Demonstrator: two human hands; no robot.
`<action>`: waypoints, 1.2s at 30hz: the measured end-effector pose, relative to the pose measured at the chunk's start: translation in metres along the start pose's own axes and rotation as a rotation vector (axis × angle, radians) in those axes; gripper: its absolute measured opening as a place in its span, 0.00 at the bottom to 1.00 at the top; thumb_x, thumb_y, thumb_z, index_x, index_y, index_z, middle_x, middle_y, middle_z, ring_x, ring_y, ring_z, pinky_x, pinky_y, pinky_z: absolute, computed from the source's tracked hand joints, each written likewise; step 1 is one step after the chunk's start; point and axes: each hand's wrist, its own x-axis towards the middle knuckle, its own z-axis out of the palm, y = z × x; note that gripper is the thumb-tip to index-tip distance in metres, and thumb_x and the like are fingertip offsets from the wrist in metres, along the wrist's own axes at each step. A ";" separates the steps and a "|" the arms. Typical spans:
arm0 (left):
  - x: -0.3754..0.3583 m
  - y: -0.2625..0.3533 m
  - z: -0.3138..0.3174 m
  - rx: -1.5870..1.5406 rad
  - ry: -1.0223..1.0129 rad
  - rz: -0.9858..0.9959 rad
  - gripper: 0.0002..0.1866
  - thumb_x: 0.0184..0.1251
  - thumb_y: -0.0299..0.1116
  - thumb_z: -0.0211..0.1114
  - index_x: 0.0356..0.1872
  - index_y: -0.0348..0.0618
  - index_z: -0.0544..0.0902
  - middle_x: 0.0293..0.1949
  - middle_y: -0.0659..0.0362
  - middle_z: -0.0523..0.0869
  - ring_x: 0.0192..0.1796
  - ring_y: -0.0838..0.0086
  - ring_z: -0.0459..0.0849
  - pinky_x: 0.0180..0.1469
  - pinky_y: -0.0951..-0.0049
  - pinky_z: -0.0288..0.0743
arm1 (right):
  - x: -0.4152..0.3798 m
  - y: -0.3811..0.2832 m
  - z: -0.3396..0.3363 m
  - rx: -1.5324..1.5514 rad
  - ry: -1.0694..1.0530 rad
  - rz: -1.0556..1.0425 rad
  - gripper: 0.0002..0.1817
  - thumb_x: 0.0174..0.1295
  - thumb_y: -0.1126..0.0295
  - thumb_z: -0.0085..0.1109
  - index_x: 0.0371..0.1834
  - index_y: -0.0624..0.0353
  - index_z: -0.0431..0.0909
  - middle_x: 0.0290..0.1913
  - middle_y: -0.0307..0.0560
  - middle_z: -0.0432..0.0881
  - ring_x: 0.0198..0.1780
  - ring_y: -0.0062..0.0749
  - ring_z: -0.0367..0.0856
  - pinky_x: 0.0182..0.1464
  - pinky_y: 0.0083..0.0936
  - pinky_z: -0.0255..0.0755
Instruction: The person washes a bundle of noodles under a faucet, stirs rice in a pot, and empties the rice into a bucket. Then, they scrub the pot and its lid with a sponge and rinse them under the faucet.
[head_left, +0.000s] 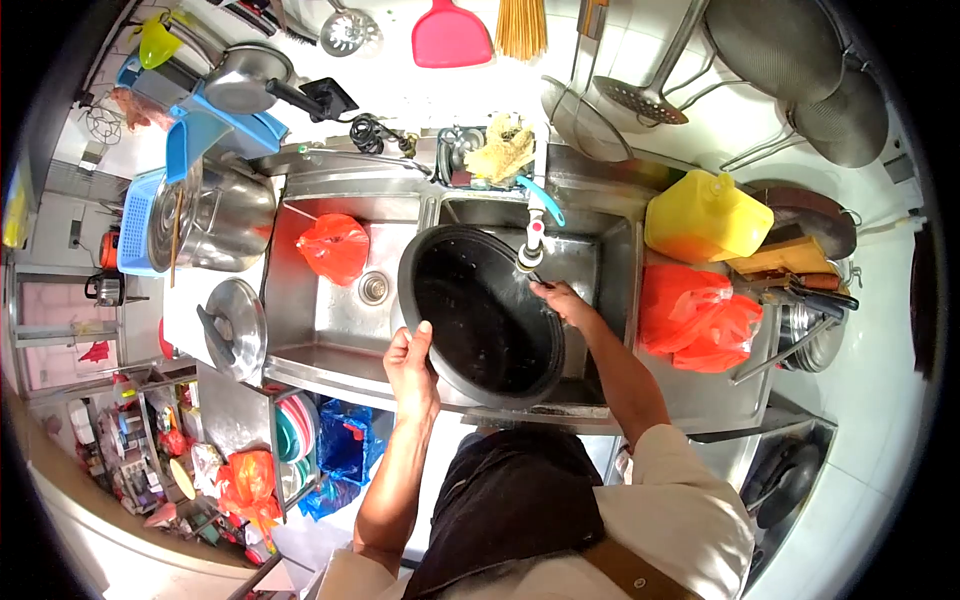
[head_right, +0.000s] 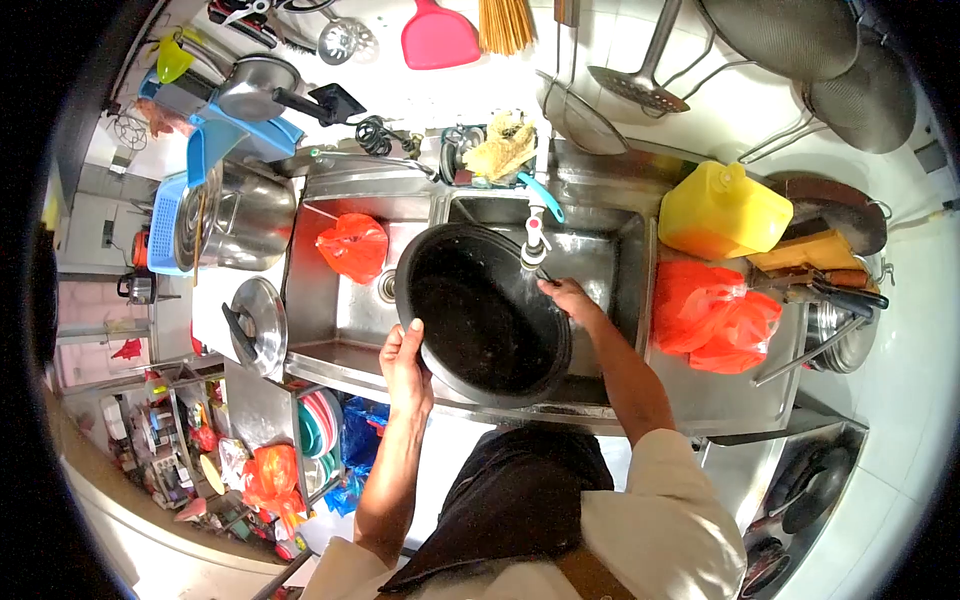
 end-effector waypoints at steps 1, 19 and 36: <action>0.000 0.009 0.011 -0.007 0.055 -0.049 0.13 0.66 0.30 0.64 0.22 0.50 0.73 0.23 0.70 0.77 0.24 0.89 0.70 0.26 0.85 0.63 | 0.010 0.014 -0.011 -0.058 0.023 -0.021 0.30 0.62 0.45 0.58 0.55 0.61 0.76 0.46 0.42 0.80 0.41 0.28 0.75 0.40 0.29 0.68; 0.089 -0.146 -0.086 0.443 -0.041 -0.699 0.12 0.69 0.42 0.60 0.45 0.47 0.83 0.25 0.67 0.80 0.23 0.81 0.74 0.21 0.75 0.67 | -0.128 -0.051 -0.060 -0.560 0.680 -0.273 0.26 0.52 0.65 0.58 0.52 0.70 0.73 0.44 0.68 0.80 0.47 0.57 0.80 0.49 0.40 0.74; 0.114 -0.112 -0.074 0.533 -0.188 -0.288 0.13 0.59 0.37 0.70 0.32 0.58 0.71 0.28 0.73 0.72 0.31 0.84 0.73 0.36 0.75 0.74 | -0.044 0.022 -0.068 -0.309 0.669 -0.445 0.30 0.58 0.72 0.58 0.65 0.58 0.63 0.58 0.60 0.76 0.58 0.50 0.76 0.58 0.36 0.69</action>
